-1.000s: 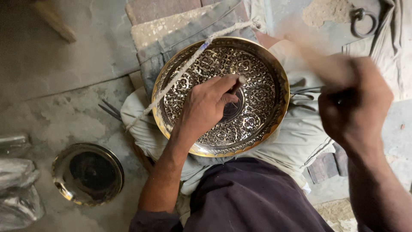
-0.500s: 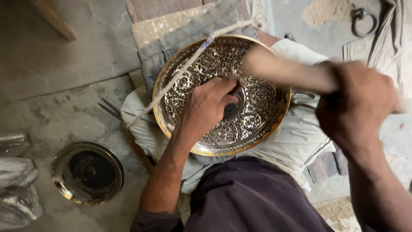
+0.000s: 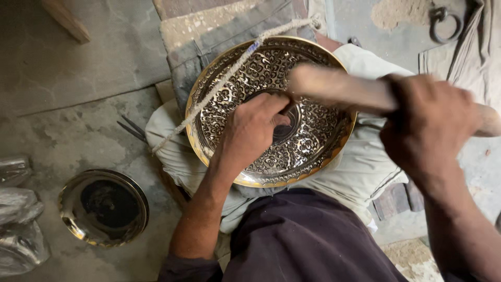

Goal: The person sits on the floor with an ornate brass tray on their lap and decorates its central medallion by hammering. They hold a small punch against the tray with one hand and strike it repeatedly with a wooden mallet held in the other hand, repositioning the punch across the design between strikes.

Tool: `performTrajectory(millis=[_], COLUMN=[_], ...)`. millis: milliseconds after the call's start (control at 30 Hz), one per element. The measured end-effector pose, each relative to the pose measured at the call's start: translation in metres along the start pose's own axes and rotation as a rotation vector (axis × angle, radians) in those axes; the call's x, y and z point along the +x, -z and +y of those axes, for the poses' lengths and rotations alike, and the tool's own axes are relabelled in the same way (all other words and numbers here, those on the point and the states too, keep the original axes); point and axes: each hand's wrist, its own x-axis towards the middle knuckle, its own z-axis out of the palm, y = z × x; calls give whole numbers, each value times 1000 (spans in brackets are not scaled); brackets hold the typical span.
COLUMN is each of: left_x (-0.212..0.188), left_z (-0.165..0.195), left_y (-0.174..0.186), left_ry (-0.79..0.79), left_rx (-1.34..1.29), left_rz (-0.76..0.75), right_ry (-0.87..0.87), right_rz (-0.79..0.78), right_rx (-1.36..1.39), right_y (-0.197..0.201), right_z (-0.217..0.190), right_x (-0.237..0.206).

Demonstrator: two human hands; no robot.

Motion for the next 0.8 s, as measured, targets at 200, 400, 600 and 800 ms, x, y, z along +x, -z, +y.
performTrajectory(millis=[200,400,600,800], left_x=[-10,-23,-29,-38], left_z=[-4,-10,-18,-19], left_y=[-3,-7,-21,-28], left_ry=[11,16,44,73], left_rx=[68,10,31,41], left_rz=[40,132,200,275], right_ry=[-81,-116,-128,119], right_rz=[115,172,11,24], right_rx=[468,800,499,186], right_y=[8,27,39,45], right_z=[-3,-21,-22,-22], right_x=[-6,17,30,32])
